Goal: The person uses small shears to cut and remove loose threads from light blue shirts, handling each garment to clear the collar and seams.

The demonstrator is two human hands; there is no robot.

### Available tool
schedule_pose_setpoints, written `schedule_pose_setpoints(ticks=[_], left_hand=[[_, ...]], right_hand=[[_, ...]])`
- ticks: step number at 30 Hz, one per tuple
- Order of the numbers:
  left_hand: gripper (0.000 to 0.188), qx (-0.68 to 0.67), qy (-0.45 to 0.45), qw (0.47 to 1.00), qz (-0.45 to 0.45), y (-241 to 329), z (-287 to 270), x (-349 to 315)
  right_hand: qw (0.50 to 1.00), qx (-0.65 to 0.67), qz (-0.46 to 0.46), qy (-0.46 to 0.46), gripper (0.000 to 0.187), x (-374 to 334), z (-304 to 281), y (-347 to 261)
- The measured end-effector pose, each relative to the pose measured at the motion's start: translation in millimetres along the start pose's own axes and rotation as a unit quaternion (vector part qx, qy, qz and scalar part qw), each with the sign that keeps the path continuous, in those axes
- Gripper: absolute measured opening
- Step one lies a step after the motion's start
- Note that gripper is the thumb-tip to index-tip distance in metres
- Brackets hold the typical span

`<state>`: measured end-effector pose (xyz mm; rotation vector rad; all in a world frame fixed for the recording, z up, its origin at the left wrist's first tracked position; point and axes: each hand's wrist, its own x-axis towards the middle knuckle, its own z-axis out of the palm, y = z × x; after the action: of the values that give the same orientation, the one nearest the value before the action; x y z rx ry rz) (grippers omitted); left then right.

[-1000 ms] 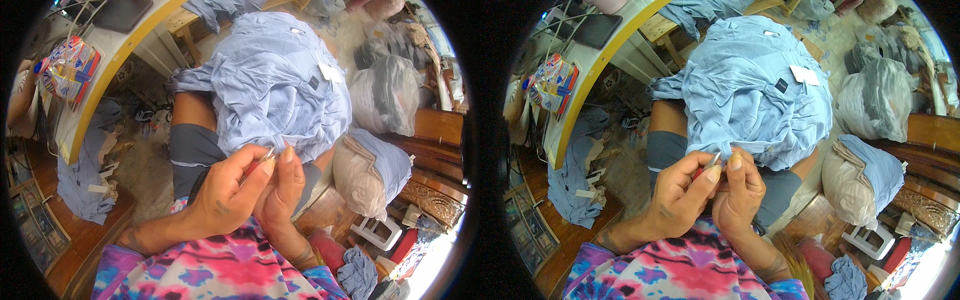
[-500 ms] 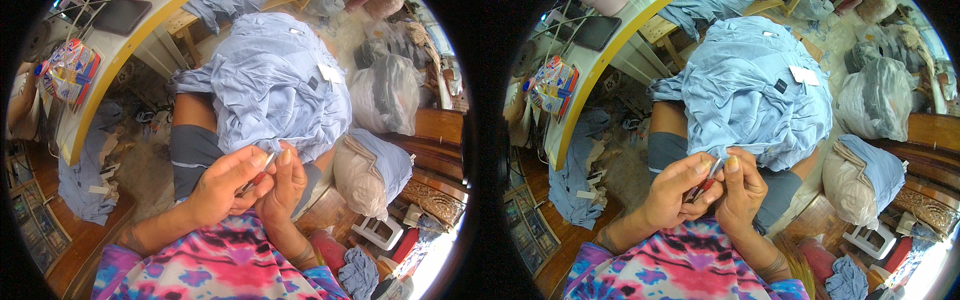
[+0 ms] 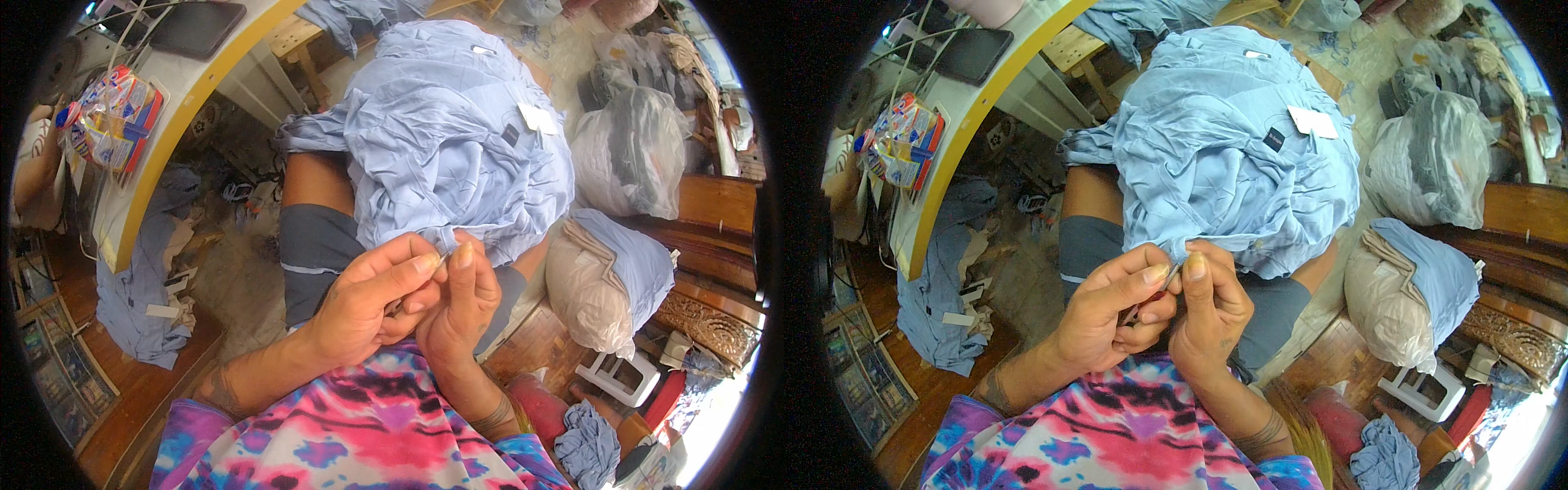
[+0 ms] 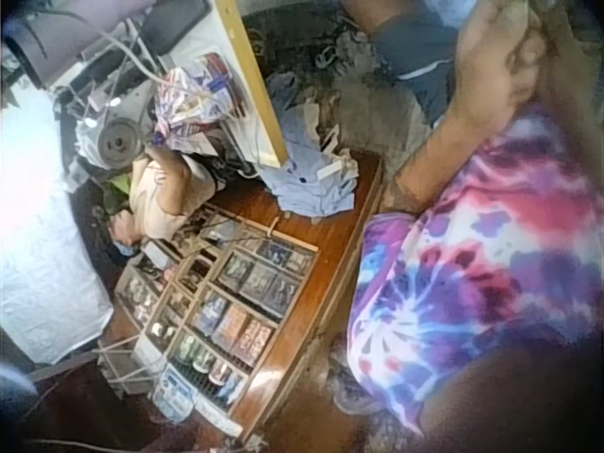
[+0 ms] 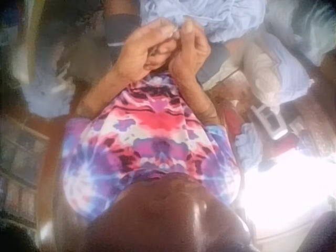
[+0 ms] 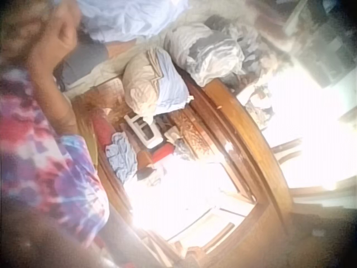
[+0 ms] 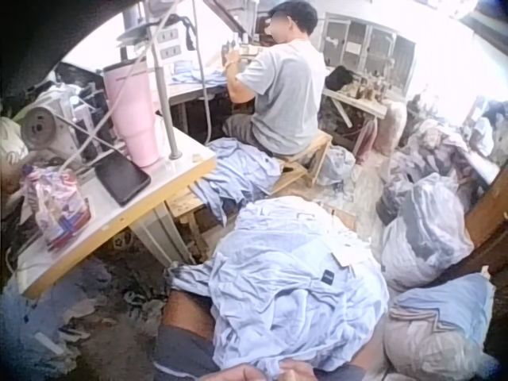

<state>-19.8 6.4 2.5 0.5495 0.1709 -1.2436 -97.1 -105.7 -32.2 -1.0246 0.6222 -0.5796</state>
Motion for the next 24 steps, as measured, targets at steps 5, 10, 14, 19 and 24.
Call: schedule_pose_setpoints(ticks=[5, 10, 14, 19, 24], left_hand=[[0.023, 0.106, 0.037, 0.992, 0.063, 8, 6, -2], [0.026, 0.477, 0.057, 0.853, 0.205, 28, -3, 15], [0.017, 0.363, 0.006, 0.92, 0.151, 30, -8, 33], [0.015, 0.345, -0.009, 0.934, 0.095, 31, 10, 32], [0.019, 0.244, -0.06, 0.968, -0.005, 36, 0, 35]], right_hand=[[0.995, 0.087, 0.054, 0.011, 0.022, 6, -4, 2], [0.986, 0.109, 0.105, -0.074, 0.026, 17, -7, -12], [0.978, 0.117, 0.111, -0.131, 0.022, 25, -13, -19], [0.993, 0.008, 0.025, -0.115, 0.014, 22, -22, -28], [0.995, -0.011, 0.024, -0.093, 0.01, 22, -33, -35]])
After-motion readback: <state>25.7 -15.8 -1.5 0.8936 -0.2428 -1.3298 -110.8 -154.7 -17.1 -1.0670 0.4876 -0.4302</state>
